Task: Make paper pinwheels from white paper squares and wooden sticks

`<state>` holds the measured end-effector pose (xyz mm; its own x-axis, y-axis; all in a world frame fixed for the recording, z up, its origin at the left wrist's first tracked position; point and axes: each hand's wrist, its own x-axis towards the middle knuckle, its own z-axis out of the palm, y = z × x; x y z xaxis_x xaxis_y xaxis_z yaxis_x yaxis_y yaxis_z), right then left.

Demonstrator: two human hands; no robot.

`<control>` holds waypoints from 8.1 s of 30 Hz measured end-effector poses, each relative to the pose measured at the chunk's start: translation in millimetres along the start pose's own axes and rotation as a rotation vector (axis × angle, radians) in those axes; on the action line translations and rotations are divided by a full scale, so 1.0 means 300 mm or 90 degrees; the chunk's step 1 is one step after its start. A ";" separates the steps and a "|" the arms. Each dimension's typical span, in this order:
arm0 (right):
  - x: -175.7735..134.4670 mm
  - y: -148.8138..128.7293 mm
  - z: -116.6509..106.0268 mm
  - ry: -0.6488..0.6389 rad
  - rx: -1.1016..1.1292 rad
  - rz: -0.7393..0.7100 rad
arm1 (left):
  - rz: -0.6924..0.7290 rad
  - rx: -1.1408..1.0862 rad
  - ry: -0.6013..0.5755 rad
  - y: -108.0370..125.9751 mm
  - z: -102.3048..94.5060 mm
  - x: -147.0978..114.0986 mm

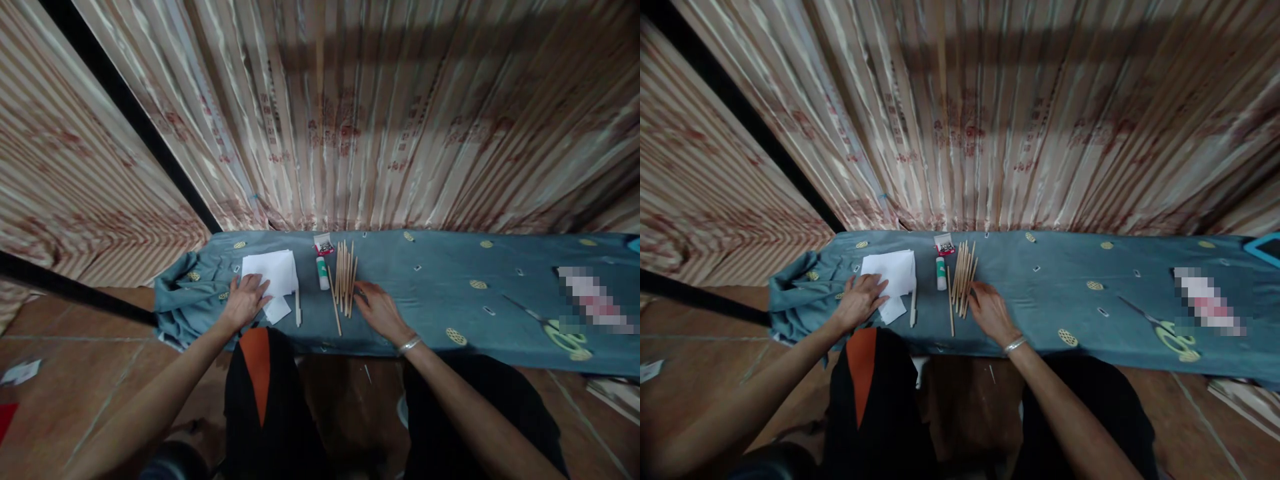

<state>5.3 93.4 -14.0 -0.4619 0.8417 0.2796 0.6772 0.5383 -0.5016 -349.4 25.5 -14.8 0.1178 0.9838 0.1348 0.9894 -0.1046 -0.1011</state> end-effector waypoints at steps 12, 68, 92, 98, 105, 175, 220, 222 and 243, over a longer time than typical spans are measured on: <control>0.105 0.000 0.115 -0.042 -0.031 0.117 | 0.078 0.011 0.018 0.016 0.011 -0.010; 0.310 -0.190 0.380 0.024 0.036 0.073 | -0.025 -0.159 -0.050 0.013 -0.068 -0.008; 0.247 -0.205 0.373 0.045 0.047 0.062 | -0.005 -0.279 -0.068 -0.036 -0.080 -0.010; 0.250 -0.202 0.369 0.054 0.176 0.045 | -0.132 -0.327 0.035 -0.039 -0.102 -0.018; 0.228 -0.186 0.318 0.034 0.210 0.091 | -0.177 -0.326 0.135 -0.078 -0.197 -0.024; -0.074 0.249 -0.114 0.135 0.076 0.231 | 0.342 -0.210 -0.042 0.761 -0.031 0.112; -0.117 0.177 -0.063 0.118 -0.183 0.060 | 0.322 -0.181 -0.087 0.762 -0.012 0.129; -0.127 0.172 -0.054 0.110 -0.189 0.044 | 0.323 -0.185 -0.084 0.763 -0.012 0.128; -0.151 0.189 -0.025 0.119 -0.222 0.041 | 0.321 -0.219 -0.048 0.774 0.013 0.117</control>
<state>68.9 86.0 -48.9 -0.3221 0.8497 0.4175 0.8697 0.4398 -0.2241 -115.8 36.2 -37.3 0.5844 0.8074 0.0814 0.7857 -0.5880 0.1920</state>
